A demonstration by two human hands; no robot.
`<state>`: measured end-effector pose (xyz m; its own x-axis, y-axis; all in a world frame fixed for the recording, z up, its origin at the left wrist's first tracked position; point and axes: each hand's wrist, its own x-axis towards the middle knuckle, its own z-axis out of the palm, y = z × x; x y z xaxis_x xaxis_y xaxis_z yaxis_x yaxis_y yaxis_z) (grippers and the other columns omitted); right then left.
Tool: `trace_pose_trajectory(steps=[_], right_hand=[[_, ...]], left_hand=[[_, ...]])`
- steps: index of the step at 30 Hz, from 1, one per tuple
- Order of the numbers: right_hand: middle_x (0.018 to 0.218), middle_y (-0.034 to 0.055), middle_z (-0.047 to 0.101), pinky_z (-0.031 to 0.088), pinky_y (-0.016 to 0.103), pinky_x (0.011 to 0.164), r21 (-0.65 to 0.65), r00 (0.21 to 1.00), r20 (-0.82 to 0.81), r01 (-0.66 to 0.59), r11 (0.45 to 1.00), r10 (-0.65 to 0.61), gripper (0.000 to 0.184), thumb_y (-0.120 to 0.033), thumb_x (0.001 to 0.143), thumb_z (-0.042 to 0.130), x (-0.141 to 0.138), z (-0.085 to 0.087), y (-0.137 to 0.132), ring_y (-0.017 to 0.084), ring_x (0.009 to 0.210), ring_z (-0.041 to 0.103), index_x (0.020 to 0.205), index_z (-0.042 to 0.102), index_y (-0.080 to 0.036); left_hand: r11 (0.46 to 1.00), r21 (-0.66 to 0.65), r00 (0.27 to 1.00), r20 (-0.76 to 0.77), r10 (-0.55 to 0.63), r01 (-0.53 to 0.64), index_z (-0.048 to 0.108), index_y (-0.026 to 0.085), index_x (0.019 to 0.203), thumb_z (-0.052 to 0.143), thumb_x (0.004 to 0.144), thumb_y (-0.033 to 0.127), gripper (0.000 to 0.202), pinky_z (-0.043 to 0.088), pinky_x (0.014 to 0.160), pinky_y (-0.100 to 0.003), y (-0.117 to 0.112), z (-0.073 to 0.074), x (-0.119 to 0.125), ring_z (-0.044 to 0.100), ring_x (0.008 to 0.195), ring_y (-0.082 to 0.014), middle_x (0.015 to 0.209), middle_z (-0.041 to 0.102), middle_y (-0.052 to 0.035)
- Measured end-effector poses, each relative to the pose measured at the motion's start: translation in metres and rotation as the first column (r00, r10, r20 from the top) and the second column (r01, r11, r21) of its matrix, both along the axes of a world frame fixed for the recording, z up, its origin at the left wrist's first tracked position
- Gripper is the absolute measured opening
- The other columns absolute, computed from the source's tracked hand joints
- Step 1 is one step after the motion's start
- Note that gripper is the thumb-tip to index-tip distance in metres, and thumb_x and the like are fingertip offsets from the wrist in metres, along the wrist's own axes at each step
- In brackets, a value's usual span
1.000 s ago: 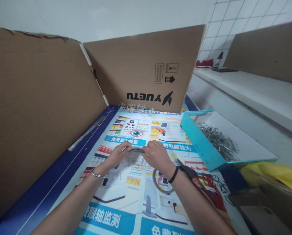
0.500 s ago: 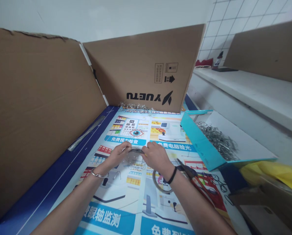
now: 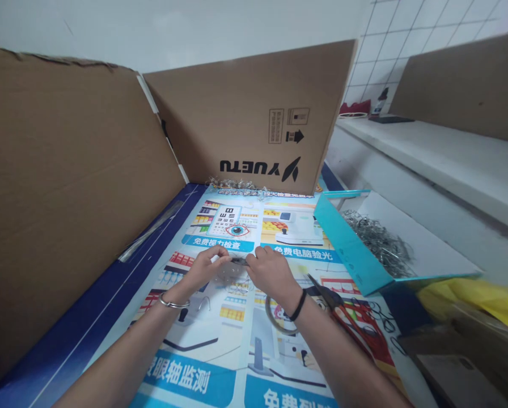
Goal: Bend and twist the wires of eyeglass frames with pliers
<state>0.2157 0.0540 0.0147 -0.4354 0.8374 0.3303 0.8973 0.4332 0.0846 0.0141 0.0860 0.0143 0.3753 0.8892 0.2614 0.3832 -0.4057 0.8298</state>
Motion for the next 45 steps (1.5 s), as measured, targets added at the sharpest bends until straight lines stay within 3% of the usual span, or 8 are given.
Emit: trace_pose_trajectory(steps=[7,14,28,36,45], right_hand=[[0.082,0.0054,0.057,0.028,0.029,0.066,0.020,1.000,-0.001,0.000,1.000,0.000,0.015,-0.033,0.085,0.053,0.000,-0.001,0.000,0.020,0.082,0.048,0.085,0.061,-0.021],[0.082,0.0049,0.056,0.026,0.030,0.066,0.012,1.000,-0.018,-0.021,1.000,0.021,0.017,-0.036,0.084,0.056,0.003,0.001,0.003,0.019,0.083,0.047,0.084,0.061,-0.020],[0.081,0.0045,0.055,0.029,0.029,0.071,0.004,0.989,-0.107,-0.101,0.995,0.101,0.022,-0.038,0.087,0.050,0.010,-0.002,0.007,0.018,0.081,0.047,0.085,0.061,-0.019],[0.079,0.0042,0.055,0.030,0.029,0.071,0.012,0.987,-0.109,-0.114,0.993,0.114,0.021,-0.037,0.086,0.052,0.010,0.000,0.007,0.017,0.078,0.047,0.084,0.062,-0.019],[0.080,0.0044,0.056,0.029,0.029,0.069,0.001,0.990,-0.108,-0.087,0.996,0.086,0.020,-0.037,0.086,0.053,0.007,0.001,0.004,0.018,0.080,0.048,0.085,0.062,-0.019]], left_hand=[[0.973,0.229,0.998,-0.032,0.052,-0.044,0.058,0.018,0.071,0.055,0.083,0.024,0.013,0.039,0.082,-0.031,0.004,-0.004,-0.002,0.052,0.084,-0.0170,0.080,0.059,-0.0020],[0.985,0.171,0.999,-0.032,0.018,-0.013,0.051,0.018,0.067,0.049,0.086,0.025,0.020,0.040,0.078,-0.030,0.005,-0.004,-0.005,0.050,0.079,-0.0163,0.074,0.055,-0.0014],[0.986,0.140,0.995,0.025,-0.092,0.088,0.055,0.017,0.074,0.047,0.088,0.024,0.018,0.041,0.074,-0.027,0.005,-0.001,-0.006,0.051,0.077,-0.0147,0.077,0.055,-0.0020],[0.982,0.162,0.994,0.028,-0.105,0.099,0.058,0.018,0.079,0.050,0.088,0.025,0.014,0.041,0.078,-0.028,0.006,-0.004,-0.010,0.052,0.082,-0.0154,0.080,0.059,-0.0023],[0.985,0.170,0.999,0.014,-0.043,0.040,0.058,0.018,0.076,0.051,0.086,0.025,0.014,0.041,0.078,-0.028,0.003,-0.001,-0.007,0.053,0.079,-0.0150,0.077,0.059,-0.0014]])
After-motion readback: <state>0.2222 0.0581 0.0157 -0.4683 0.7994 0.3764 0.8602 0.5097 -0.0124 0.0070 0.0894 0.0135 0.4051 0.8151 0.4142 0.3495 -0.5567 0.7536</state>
